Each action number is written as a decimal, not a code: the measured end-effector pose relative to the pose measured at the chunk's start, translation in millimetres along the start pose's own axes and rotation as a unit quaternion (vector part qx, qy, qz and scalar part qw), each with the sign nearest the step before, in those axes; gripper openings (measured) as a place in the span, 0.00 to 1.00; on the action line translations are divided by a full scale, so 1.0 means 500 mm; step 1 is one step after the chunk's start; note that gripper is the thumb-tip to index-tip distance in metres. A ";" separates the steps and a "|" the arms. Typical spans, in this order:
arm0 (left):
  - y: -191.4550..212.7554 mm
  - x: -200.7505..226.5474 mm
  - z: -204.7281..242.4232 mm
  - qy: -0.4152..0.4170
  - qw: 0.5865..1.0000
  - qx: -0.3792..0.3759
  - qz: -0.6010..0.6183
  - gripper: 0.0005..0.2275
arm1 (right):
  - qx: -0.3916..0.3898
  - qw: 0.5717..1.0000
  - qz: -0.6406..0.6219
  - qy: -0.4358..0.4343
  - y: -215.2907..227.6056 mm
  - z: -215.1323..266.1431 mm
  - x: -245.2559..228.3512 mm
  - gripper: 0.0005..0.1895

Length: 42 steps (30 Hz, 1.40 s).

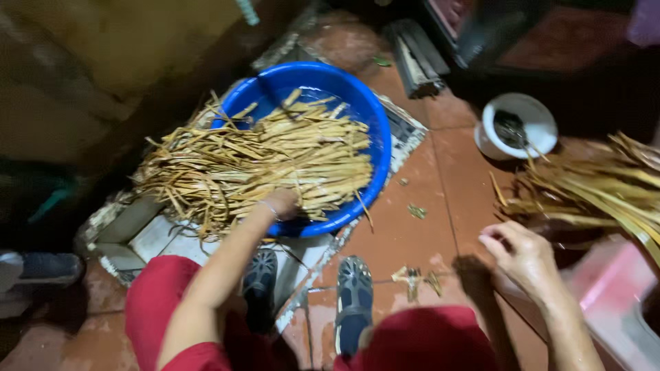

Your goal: The person washes long, thin, dried sticks by hand in a blue basin under running water. They repeatedly submerge, agitate, and rinse the sticks, then transfer them to a nearby stool.

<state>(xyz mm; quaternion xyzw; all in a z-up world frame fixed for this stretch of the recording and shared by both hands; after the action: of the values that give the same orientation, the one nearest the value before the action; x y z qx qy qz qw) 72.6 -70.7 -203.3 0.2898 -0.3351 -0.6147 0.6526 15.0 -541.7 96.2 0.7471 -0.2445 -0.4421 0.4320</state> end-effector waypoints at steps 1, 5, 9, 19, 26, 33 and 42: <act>-0.011 0.013 -0.004 0.011 0.999 0.006 0.032 0.10 | -0.024 1.000 -0.007 0.018 -0.038 -0.041 -0.006 0.09; -0.058 0.108 -0.027 0.020 0.996 0.038 0.083 0.15 | -0.112 0.992 -0.055 0.008 -0.221 -0.144 0.001 0.09; -0.082 0.152 -0.063 0.051 0.992 0.078 0.089 0.20 | -0.207 0.975 -0.085 0.005 -0.445 -0.166 -0.019 0.15; -0.154 0.102 -0.103 0.047 0.996 0.064 0.034 0.12 | -0.128 0.979 -0.150 -0.040 -0.618 -0.115 0.008 0.17; -0.130 0.088 -0.040 0.101 0.989 0.092 0.050 0.11 | 0.025 0.999 -0.029 -0.036 -0.407 -0.148 0.027 0.31; 0.115 0.070 -0.026 -0.060 0.898 0.225 0.374 0.09 | 0.018 0.976 -0.204 -0.070 -0.439 -0.141 0.091 0.15; 0.470 0.218 0.166 -0.179 0.869 0.160 0.433 0.11 | -0.023 0.874 -0.484 -0.047 -0.358 -0.360 -0.140 0.23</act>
<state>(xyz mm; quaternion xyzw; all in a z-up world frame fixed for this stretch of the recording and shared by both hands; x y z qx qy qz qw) 152.0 -158.5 41.5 0.1006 -0.6316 -0.2495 0.7271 134.5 -321.2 15.7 0.7404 0.1373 -0.6359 0.1689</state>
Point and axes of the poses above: each hand's wrist, its own z-axis away from the middle knuckle, its own y-axis out of the back of the hand, x = y × z, the point moved 9 cm from there along -z, towards the middle knuckle, and after that the axes turned 12 degrees about y, right-handed, at the moved point
